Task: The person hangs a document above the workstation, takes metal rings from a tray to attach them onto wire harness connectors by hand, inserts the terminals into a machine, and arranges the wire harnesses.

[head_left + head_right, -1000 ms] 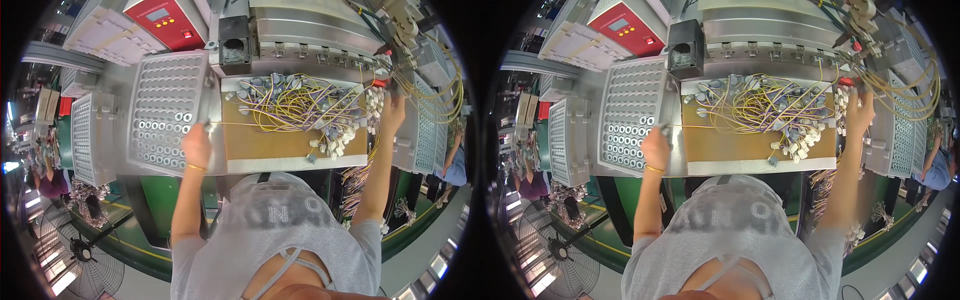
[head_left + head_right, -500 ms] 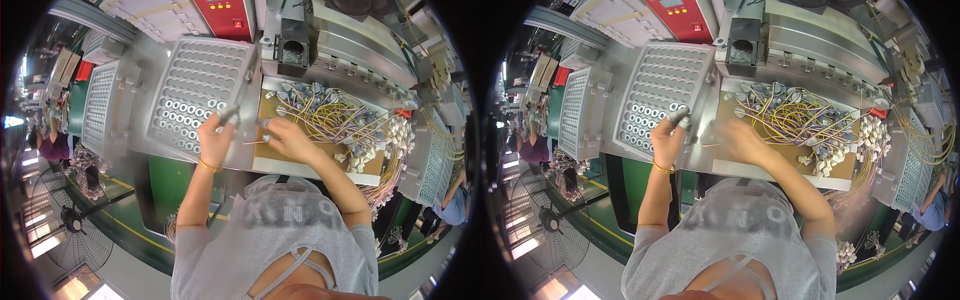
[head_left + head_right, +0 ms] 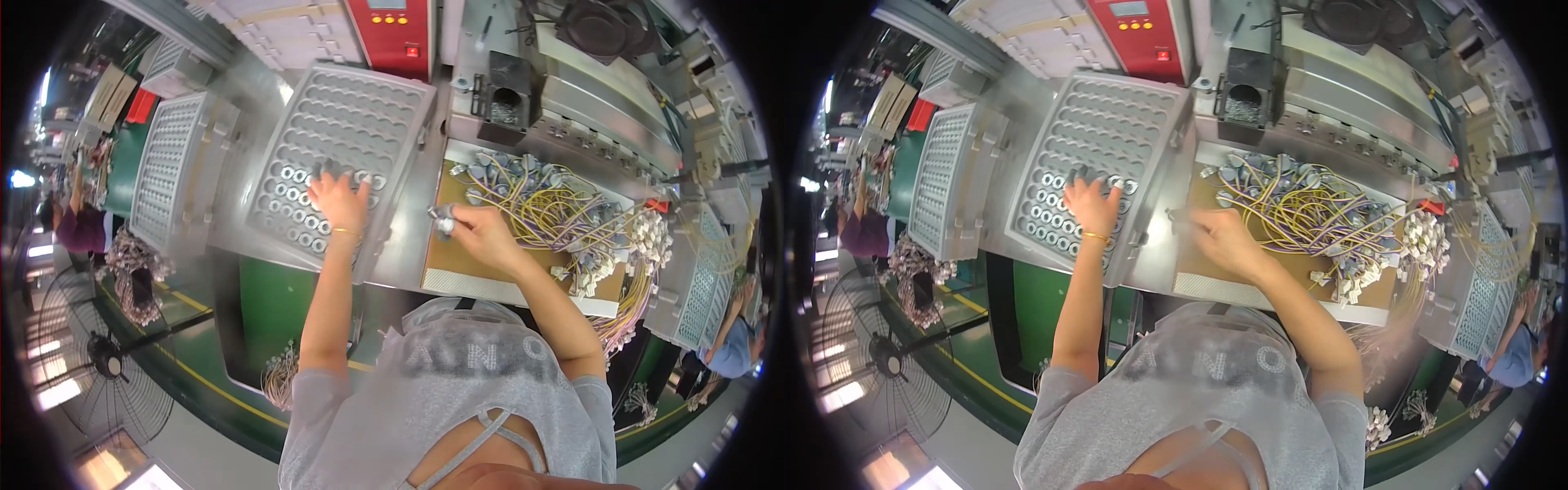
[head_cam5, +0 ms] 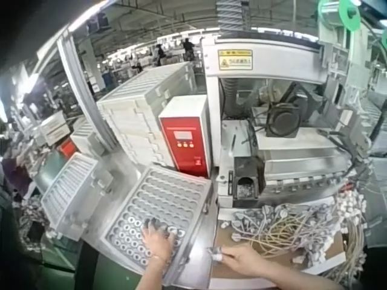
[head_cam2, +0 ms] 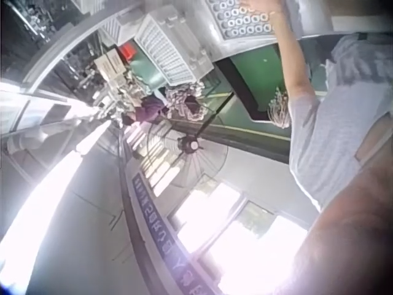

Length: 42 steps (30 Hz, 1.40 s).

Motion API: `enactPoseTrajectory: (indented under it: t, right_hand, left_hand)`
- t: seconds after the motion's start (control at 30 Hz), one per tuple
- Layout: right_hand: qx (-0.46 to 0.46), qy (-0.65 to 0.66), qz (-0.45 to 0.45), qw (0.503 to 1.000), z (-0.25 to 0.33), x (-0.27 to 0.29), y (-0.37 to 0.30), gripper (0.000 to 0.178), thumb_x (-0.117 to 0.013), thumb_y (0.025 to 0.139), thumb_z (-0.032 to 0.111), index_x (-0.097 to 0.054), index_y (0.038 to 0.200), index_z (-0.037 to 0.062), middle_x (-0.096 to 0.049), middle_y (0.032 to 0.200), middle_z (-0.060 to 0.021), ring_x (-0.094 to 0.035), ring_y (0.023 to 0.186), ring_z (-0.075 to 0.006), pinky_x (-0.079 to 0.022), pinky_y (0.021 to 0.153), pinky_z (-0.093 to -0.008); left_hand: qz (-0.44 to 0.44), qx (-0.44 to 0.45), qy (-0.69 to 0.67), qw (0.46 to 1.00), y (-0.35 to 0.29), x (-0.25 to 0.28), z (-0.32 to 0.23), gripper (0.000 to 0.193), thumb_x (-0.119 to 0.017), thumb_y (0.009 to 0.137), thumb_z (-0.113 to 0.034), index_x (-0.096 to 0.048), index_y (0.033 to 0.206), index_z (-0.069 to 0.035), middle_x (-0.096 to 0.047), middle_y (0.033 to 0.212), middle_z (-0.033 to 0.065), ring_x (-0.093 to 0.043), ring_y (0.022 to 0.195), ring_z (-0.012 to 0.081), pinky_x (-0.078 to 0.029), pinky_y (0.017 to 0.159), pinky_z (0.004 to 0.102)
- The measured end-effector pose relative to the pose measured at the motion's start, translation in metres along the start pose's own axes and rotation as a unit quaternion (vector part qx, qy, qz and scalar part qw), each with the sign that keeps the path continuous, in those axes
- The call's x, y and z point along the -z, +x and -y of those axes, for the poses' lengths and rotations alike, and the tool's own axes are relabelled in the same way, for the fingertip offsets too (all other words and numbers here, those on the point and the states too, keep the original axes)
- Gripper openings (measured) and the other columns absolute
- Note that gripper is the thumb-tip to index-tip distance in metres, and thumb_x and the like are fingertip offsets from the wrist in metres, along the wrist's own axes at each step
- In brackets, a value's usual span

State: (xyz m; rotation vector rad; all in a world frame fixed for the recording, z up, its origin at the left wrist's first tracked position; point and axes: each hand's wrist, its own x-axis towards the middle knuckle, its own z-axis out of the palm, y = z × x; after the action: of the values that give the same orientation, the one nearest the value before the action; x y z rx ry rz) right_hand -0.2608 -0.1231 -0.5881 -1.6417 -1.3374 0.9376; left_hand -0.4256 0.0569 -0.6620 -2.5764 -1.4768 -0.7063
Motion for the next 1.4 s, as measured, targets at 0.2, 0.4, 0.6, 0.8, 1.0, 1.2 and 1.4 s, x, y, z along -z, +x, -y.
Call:
enactPoseTrajectory:
  t: [0.2, 0.4, 0.6, 0.8, 1.0, 1.2, 1.4]
  right_hand:
    - [-0.043, 0.075, -0.064, 0.994, 0.003, 0.021, -0.011, 0.012, -0.052, 0.084, 0.009, -0.055, 0.090, -0.0007, -0.056, 0.065, 0.0003, -0.052, 0.064, -0.0056, -0.042, 0.059, -0.0214]
    - [-0.019, 0.190, -0.117, 0.975, 0.023, 0.026, -0.017, 0.008, -0.056, 0.080, 0.008, -0.055, 0.080, -0.0002, -0.055, 0.063, -0.0001, -0.051, 0.056, -0.0043, -0.041, 0.051, -0.0213]
    - [-0.040, 0.215, -0.137, 0.966, 0.027, 0.035, -0.030, 0.012, -0.058, 0.073, 0.008, -0.054, 0.080, 0.0004, -0.053, 0.064, 0.0003, -0.049, 0.061, -0.0056, -0.041, 0.054, -0.0235]
    - [-0.027, 0.161, -0.125, 0.979, 0.024, 0.041, -0.031, 0.012, -0.059, 0.067, 0.007, -0.050, 0.072, 0.0008, -0.049, 0.056, -0.0026, -0.044, 0.052, -0.0083, -0.039, 0.049, -0.0261]
    - [0.042, 0.049, -0.092, 0.994, 0.025, 0.059, -0.033, 0.008, -0.058, 0.068, 0.005, -0.054, 0.068, -0.0011, -0.053, 0.054, -0.0033, -0.053, 0.047, -0.0083, -0.042, 0.044, -0.0219]
    - [0.064, 0.012, -0.112, 0.992, 0.025, 0.062, -0.035, 0.010, -0.058, 0.067, 0.006, -0.050, 0.065, -0.0002, -0.050, 0.052, -0.0030, -0.048, 0.044, -0.0094, -0.040, 0.043, -0.0225]
    - [0.001, 0.062, -0.096, 0.993, 0.025, 0.059, -0.037, 0.010, -0.057, 0.067, 0.005, -0.049, 0.064, -0.0001, -0.049, 0.050, -0.0042, -0.046, 0.043, -0.0111, -0.038, 0.042, -0.0221]
  left_hand:
    - [0.126, 0.141, -0.472, 0.861, 0.014, 0.051, -0.034, 0.035, -0.061, 0.074, -0.004, -0.054, 0.108, -0.001, -0.059, 0.100, 0.0133, -0.059, 0.083, 0.0217, -0.049, 0.066, 0.0328]
    - [0.319, 0.163, -0.750, 0.556, -0.018, 0.089, -0.086, 0.040, -0.061, 0.076, -0.002, -0.049, 0.114, 0.000, -0.058, 0.098, 0.0068, -0.057, 0.074, 0.0117, -0.048, 0.058, 0.0221]
    - [0.344, 0.145, -0.755, 0.539, -0.022, 0.105, -0.106, 0.039, -0.060, 0.078, -0.002, -0.048, 0.115, 0.001, -0.059, 0.097, 0.0071, -0.057, 0.072, 0.0097, -0.046, 0.055, 0.0192]
    - [0.351, 0.108, -0.758, 0.539, -0.025, 0.105, -0.109, 0.038, -0.059, 0.078, -0.001, -0.049, 0.115, 0.002, -0.059, 0.099, 0.0071, -0.055, 0.071, 0.0078, -0.046, 0.055, 0.0179]
    - [0.383, 0.066, -0.734, 0.556, -0.023, 0.110, -0.111, 0.040, -0.060, 0.076, 0.003, -0.050, 0.115, 0.001, -0.057, 0.104, 0.0071, -0.056, 0.085, 0.0103, -0.047, 0.067, 0.0203]
    - [0.280, -0.025, -0.669, 0.688, -0.026, 0.109, -0.121, 0.039, -0.061, 0.072, 0.006, -0.055, 0.110, -0.001, -0.057, 0.108, 0.0121, -0.055, 0.095, 0.0159, -0.044, 0.080, 0.0258]
    - [0.239, -0.087, -0.631, 0.733, -0.021, 0.109, -0.124, 0.040, -0.061, 0.070, 0.008, -0.057, 0.109, -0.002, -0.058, 0.105, 0.0140, -0.057, 0.092, 0.0166, -0.045, 0.078, 0.0247]
